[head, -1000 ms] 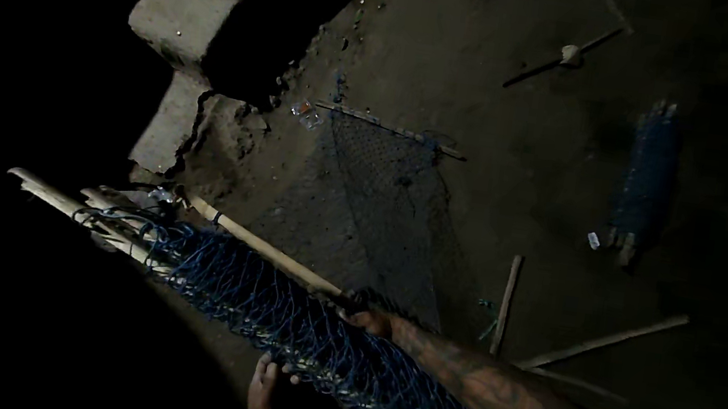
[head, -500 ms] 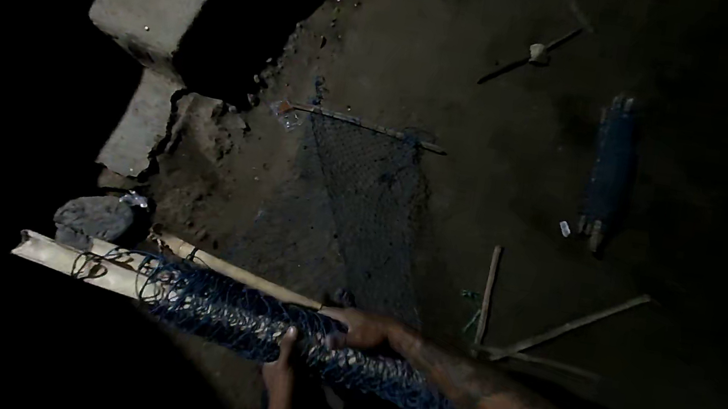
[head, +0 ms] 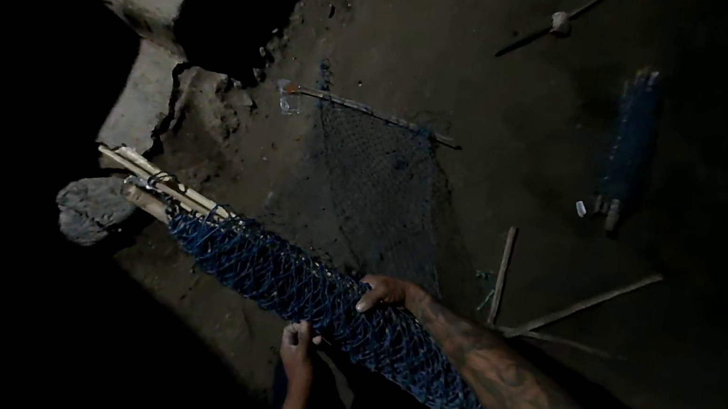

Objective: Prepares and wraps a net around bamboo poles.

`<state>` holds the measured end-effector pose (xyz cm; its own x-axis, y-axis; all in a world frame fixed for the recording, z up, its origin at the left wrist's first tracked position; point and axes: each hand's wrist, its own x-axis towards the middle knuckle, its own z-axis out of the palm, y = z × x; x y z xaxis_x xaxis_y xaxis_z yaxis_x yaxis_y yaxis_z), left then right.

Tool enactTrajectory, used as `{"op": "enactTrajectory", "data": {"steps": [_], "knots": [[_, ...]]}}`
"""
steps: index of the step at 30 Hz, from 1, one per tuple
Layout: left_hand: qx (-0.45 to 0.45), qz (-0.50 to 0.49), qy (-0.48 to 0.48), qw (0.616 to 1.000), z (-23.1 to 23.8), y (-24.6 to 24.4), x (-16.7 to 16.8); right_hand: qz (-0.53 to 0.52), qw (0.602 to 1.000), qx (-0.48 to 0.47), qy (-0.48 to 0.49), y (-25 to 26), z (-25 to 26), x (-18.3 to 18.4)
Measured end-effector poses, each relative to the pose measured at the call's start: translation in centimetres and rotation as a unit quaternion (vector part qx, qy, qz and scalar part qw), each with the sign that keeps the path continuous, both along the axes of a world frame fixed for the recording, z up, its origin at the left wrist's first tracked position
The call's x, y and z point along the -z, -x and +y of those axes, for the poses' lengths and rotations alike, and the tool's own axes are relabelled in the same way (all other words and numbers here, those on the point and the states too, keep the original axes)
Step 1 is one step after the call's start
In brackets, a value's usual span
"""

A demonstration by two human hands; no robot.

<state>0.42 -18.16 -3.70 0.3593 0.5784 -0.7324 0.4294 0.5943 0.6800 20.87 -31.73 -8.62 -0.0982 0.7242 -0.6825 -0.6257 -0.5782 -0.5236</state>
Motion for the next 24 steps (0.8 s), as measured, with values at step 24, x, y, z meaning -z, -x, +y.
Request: {"op": "enactTrajectory", "data": {"steps": [24], "knots": [[0.041,0.283,0.149,0.947,3.5,2.3,9.4,-0.213,0.939,-0.103,0.251,13.3,4.9,8.1]]}}
